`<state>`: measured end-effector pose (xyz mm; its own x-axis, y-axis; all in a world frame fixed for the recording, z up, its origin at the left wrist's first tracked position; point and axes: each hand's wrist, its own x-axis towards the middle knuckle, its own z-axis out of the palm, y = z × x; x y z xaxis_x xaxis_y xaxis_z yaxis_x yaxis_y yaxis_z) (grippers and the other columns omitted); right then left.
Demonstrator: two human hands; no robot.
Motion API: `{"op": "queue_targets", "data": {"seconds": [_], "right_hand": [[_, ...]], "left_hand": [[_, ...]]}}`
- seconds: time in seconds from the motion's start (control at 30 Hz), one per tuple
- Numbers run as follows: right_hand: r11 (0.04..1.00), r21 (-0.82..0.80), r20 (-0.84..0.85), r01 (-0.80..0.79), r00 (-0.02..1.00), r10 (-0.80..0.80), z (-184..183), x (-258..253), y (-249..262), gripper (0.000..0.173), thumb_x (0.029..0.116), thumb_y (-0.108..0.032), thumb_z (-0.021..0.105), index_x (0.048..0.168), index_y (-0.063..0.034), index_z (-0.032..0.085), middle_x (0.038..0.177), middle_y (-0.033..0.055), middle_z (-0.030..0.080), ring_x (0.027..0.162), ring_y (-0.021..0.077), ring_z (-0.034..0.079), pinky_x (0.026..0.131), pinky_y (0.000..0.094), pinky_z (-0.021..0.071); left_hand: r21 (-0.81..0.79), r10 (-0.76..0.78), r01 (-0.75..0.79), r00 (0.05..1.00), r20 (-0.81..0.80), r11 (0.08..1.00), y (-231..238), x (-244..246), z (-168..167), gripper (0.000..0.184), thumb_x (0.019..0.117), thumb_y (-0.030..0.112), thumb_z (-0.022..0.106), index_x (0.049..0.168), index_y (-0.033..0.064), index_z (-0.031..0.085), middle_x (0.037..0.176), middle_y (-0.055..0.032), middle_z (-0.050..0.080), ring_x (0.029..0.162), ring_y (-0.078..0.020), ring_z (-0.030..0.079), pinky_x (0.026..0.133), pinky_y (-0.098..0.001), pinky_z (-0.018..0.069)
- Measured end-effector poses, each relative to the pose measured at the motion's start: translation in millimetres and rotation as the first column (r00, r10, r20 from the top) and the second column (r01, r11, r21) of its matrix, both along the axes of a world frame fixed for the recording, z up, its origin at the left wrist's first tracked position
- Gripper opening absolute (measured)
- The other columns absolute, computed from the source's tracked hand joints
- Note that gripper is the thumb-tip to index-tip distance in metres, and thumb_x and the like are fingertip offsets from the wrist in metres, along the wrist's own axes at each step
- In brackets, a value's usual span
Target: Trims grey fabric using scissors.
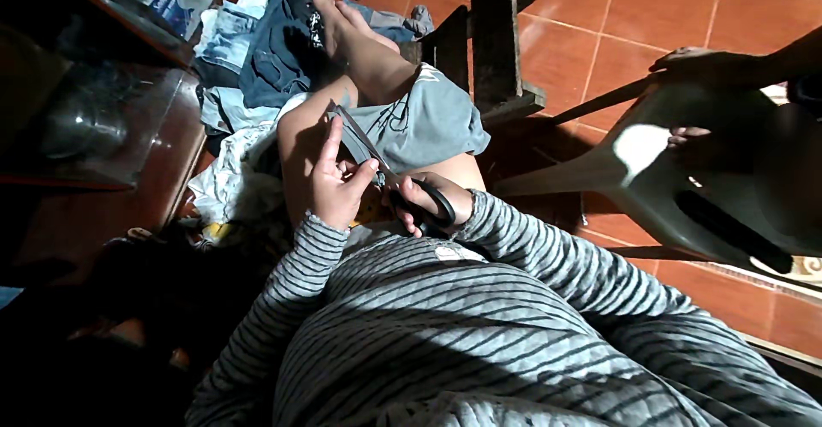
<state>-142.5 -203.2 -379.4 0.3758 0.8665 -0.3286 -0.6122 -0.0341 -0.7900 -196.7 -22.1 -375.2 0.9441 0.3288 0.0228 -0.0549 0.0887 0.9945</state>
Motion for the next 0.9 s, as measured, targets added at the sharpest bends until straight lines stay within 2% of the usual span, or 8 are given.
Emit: {"op": "queue_targets", "data": {"seconds": [0.2, 0.27, 0.3, 0.4, 0.5, 0.67, 0.77, 0.9], "right_hand": [[0.997, -0.072, -0.018, 0.033, 0.999, -0.034, 3.0, -5.1, 1.1, 0.034, 0.1004, -0.041, 0.058, 0.096, -0.0071, 0.059, 0.058, -0.0046, 0.057, 0.048, 0.0059, 0.060, 0.048, 0.0201, 0.0547], [0.995, -0.086, -0.010, 0.042, 0.999, -0.043, 5.2, -7.7, 0.7, 0.031, 0.1010, -0.038, 0.057, 0.096, -0.0068, 0.060, 0.057, -0.0045, 0.057, 0.047, 0.0062, 0.060, 0.048, 0.0208, 0.0550], [0.994, -0.100, 0.001, 0.049, 0.999, -0.050, 6.8, -9.0, 0.0, 0.031, 0.1011, -0.037, 0.057, 0.096, -0.0067, 0.060, 0.058, -0.0042, 0.057, 0.047, 0.0063, 0.060, 0.048, 0.0211, 0.0551], [0.986, -0.154, 0.076, 0.065, 0.996, -0.054, 12.6, -11.7, -3.6, 0.027, 0.1004, -0.033, 0.059, 0.092, -0.0073, 0.060, 0.058, -0.0033, 0.058, 0.048, 0.0067, 0.059, 0.048, 0.0213, 0.0541], [0.979, -0.186, 0.136, 0.084, 0.989, -0.059, 15.8, -12.6, -6.4, 0.025, 0.0989, -0.030, 0.063, 0.089, -0.0066, 0.061, 0.059, -0.0030, 0.060, 0.048, 0.0064, 0.059, 0.048, 0.0211, 0.0536], [0.981, -0.186, 0.092, 0.051, 0.995, -0.034, 18.1, -11.7, -15.0, 0.026, 0.0988, -0.034, 0.060, 0.094, -0.0086, 0.060, 0.061, -0.0043, 0.060, 0.051, 0.0062, 0.061, 0.051, 0.0214, 0.0549], [0.990, -0.135, 0.009, -0.046, 0.999, 0.047, 14.5, -5.1, -36.2, 0.043, 0.0943, -0.054, 0.063, 0.099, -0.0110, 0.063, 0.062, -0.0062, 0.060, 0.051, 0.0054, 0.061, 0.050, 0.0211, 0.0551], [0.969, -0.153, -0.078, -0.193, 0.980, 0.183, 16.6, 4.3, -73.7, 0.063, 0.0853, -0.072, 0.065, 0.103, -0.0118, 0.068, 0.063, -0.0063, 0.060, 0.050, 0.0056, 0.061, 0.048, 0.0215, 0.0549]], "left_hand": [[0.009, 0.008, -0.008, 1.000, -0.009, 1.000, -1.3, -1.3, -0.3, 0.083, 0.0869, -0.009, 0.070, 0.158, -0.0020, 0.029, 0.158, -0.0118, 0.041, 0.079, -0.0034, 0.065, 0.072, -0.0201, 0.0570], [-0.015, 0.063, -0.064, 0.996, -0.057, 0.998, -1.3, -0.1, 1.8, 0.070, 0.0904, -0.005, 0.068, 0.154, -0.0014, 0.039, 0.142, -0.0102, 0.058, 0.078, -0.0067, 0.067, 0.070, -0.0238, 0.0596], [-0.020, 0.105, -0.107, 0.990, -0.091, 0.994, -0.2, 1.9, 4.2, 0.059, 0.0929, -0.002, 0.067, 0.149, -0.0014, 0.047, 0.124, -0.0084, 0.066, 0.077, -0.0088, 0.068, 0.068, -0.0264, 0.0619], [-0.023, 0.162, -0.169, 0.971, -0.177, 0.985, 10.8, 10.3, 6.6, 0.034, 0.0963, 0.005, 0.066, 0.130, -0.0002, 0.062, 0.114, -0.0053, 0.067, 0.092, -0.0102, 0.067, 0.082, -0.0290, 0.0582], [-0.076, 0.107, -0.135, 0.950, -0.294, 0.988, 19.9, 19.5, 10.7, 0.026, 0.0924, -0.002, 0.068, 0.117, 0.0025, 0.059, 0.097, -0.0020, 0.064, 0.082, -0.0088, 0.066, 0.074, -0.0275, 0.0585], [-0.085, -0.063, 0.038, 0.944, -0.323, 0.996, 32.1, 23.0, 17.6, 0.034, 0.0879, -0.008, 0.068, 0.118, 0.0053, 0.059, 0.100, -0.0036, 0.064, 0.079, -0.0098, 0.066, 0.066, -0.0262, 0.0584], [-0.105, -0.111, 0.080, 0.936, -0.334, 0.991, 37.1, 16.8, 18.9, 0.038, 0.0887, -0.009, 0.064, 0.124, 0.0054, 0.060, 0.109, -0.0057, 0.064, 0.085, -0.0118, 0.066, 0.071, -0.0286, 0.0588], [-0.224, -0.223, 0.141, 0.887, -0.404, 0.964, 39.9, 8.3, 17.2, 0.048, 0.0931, -0.011, 0.055, 0.139, 0.0052, 0.057, 0.114, -0.0093, 0.068, 0.078, -0.0106, 0.064, 0.067, -0.0256, 0.0550]]}}
